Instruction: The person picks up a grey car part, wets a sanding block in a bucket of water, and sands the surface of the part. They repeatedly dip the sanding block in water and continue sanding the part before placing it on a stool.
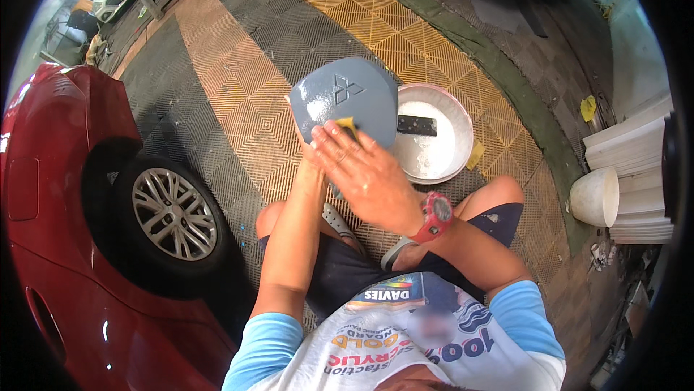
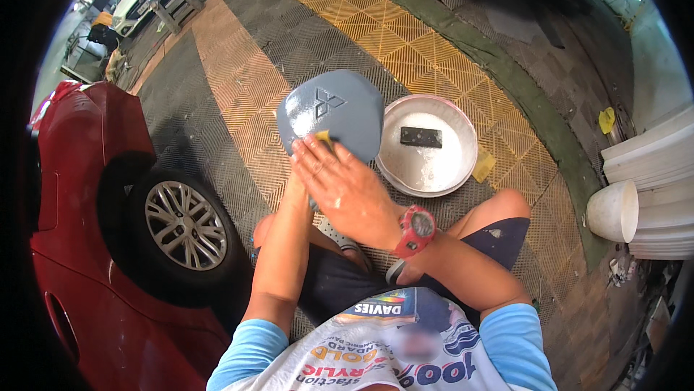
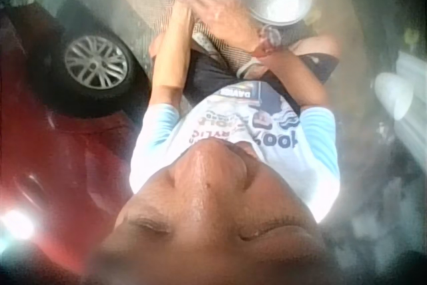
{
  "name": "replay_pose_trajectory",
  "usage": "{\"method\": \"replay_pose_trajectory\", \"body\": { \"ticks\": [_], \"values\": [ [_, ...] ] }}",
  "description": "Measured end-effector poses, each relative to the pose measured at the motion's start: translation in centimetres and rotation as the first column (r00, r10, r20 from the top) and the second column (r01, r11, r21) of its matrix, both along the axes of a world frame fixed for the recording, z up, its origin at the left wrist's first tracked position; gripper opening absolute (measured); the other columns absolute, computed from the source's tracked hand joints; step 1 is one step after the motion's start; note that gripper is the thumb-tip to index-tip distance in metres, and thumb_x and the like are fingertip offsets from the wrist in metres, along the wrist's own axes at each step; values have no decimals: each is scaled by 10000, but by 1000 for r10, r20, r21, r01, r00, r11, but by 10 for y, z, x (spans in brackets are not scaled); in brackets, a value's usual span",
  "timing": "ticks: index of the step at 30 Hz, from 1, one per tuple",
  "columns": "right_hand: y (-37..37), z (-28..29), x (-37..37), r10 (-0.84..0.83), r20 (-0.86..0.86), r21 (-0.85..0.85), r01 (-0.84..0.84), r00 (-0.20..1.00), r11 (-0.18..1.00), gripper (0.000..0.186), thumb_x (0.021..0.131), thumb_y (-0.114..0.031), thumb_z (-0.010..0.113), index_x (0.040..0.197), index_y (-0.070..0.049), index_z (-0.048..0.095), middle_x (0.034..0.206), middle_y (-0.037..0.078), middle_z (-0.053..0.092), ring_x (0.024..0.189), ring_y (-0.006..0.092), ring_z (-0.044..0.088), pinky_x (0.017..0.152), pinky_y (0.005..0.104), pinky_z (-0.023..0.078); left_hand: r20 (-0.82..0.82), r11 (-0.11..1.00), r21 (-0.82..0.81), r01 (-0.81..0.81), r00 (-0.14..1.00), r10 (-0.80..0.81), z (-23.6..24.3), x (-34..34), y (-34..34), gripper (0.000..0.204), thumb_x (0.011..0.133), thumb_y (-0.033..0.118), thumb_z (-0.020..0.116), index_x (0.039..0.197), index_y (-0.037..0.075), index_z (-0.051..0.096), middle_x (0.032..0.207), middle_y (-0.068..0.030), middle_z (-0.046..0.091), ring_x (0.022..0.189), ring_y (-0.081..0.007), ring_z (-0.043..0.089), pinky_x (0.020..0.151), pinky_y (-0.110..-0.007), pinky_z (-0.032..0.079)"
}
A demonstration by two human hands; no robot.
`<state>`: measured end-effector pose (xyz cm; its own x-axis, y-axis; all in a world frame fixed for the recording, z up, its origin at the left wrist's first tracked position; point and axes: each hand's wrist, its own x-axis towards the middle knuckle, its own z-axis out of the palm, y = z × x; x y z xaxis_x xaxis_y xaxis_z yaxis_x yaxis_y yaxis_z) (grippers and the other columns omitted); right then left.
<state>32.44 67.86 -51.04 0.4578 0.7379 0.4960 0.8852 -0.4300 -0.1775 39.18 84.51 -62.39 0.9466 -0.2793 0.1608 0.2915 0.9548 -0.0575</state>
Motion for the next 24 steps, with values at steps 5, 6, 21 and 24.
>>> {"method": "replay_pose_trajectory", "body": {
  "ticks": [5, 6, 21, 24],
  "values": [
    [-15, 9, 21, -2, -77, 24, 4, 997, 1000, 536, 923, -84, 512, 1445, 34, 546, 1544, 184, 515, 1492, 322, 421, 1201, 480, 327, 26, 733, 619, -281, 941, 339, 37, -6, -17, 922, 990, 789, 298, 1483, 31, 477, 1428, -200, 579, 1262, -344, 607, 1071, -484, 524],
    [-11, 8, 17, -17, -59, 25, 18, 998, 1000, 558, 894, -46, 535, 1446, 32, 549, 1544, 181, 517, 1487, 314, 432, 1190, 469, 338, -10, 717, 638, -280, 928, 372, 38, -7, -21, 844, 1012, 731, 336, 1473, 41, 492, 1429, -195, 581, 1263, -339, 608, 1065, -478, 530],
    [-56, 39, 41, -157, -140, 179, 181, 978, 967, 679, 816, 83, 504, 1487, -16, 526, 1586, 160, 476, 1509, 324, 400, 1138, 477, 397, 207, 940, 268, -210, 966, 157, 40, -6, -10, 590, 1050, 489, 486, 1503, 112, 504, 1518, -163, 533, 1362, -341, 548, 1143, -501, 462],
    [-46, 20, 11, -82, -94, 68, 89, 992, 994, 672, 817, 77, 508, 1484, -6, 528, 1596, 159, 464, 1517, 326, 386, 1134, 483, 392, 173, 922, 274, -274, 957, 233, -2, 2, 9, 565, 1059, 448, 495, 1510, 109, 500, 1519, -160, 537, 1360, -331, 554, 1134, -489, 473]
  ]
}}
